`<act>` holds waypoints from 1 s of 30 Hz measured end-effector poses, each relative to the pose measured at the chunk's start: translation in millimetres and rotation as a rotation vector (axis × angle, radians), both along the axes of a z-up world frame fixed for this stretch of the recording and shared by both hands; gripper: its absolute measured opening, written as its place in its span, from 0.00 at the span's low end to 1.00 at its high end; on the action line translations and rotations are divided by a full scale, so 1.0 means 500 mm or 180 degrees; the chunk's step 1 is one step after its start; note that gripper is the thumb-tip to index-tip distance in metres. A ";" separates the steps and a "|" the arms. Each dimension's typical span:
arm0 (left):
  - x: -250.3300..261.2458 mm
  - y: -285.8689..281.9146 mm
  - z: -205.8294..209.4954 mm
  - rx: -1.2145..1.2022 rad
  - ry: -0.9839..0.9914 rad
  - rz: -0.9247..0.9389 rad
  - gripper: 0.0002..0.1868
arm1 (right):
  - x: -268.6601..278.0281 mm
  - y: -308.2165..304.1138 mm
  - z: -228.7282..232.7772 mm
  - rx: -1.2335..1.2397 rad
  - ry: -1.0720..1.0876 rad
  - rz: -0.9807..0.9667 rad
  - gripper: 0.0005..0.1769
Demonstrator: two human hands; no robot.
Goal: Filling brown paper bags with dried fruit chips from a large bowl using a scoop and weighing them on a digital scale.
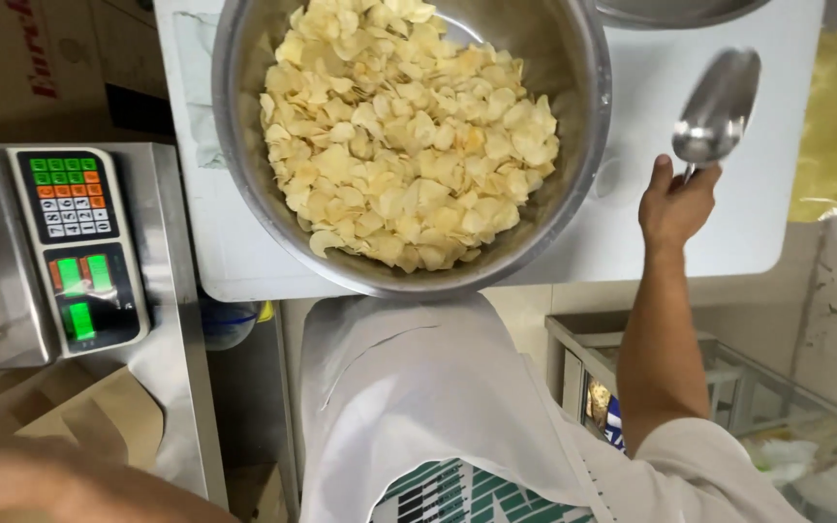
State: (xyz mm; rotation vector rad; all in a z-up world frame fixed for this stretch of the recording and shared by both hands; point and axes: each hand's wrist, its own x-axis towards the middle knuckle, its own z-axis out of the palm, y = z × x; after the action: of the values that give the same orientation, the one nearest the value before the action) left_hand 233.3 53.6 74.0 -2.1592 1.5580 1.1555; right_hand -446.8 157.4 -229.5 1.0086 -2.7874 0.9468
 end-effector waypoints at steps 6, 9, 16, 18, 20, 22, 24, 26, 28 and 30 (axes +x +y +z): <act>-0.047 0.121 -0.422 -0.3378 0.1093 0.1953 0.13 | 0.045 -0.253 0.035 0.0844 0.0507 0.1974 0.19; -0.124 0.169 -0.490 -0.2156 0.1253 0.2374 0.12 | 0.075 -0.397 -0.033 0.1447 0.0814 0.2180 0.12; -0.170 0.331 -0.558 -0.0212 0.0936 0.2004 0.25 | 0.126 -0.579 -0.083 0.2553 0.1035 0.2488 0.18; -0.182 0.376 -0.570 0.0065 0.0880 0.2222 0.26 | 0.139 -0.601 -0.104 0.2223 0.0672 0.2993 0.14; -0.204 0.380 -0.544 0.0168 0.0841 0.2439 0.27 | 0.173 -0.627 -0.115 0.2151 0.0276 0.3180 0.15; -0.217 0.387 -0.523 0.0279 0.0792 0.2641 0.27 | 0.198 -0.643 -0.132 0.2085 -0.0142 0.3346 0.15; -0.222 0.386 -0.513 0.0181 0.0839 0.2735 0.27 | 0.211 -0.657 -0.147 0.2005 -0.0755 0.3630 0.17; -0.217 0.395 -0.512 0.0024 0.0870 0.2841 0.26 | 0.218 -0.640 -0.090 0.1975 -0.1129 0.3485 0.10; -0.209 0.396 -0.508 -0.0154 0.0901 0.2946 0.26 | 0.221 -0.619 -0.035 0.1930 -0.1495 0.3343 0.15; -0.202 0.395 -0.500 -0.0324 0.1007 0.3056 0.27 | 0.207 -0.577 0.016 0.1666 -0.2427 0.3072 0.14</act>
State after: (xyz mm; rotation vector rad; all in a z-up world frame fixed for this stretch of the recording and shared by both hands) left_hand 132.4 250.9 -175.8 -3.0114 0.5885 1.7503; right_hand -343.3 -131.4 -221.5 2.7315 -3.1576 0.7070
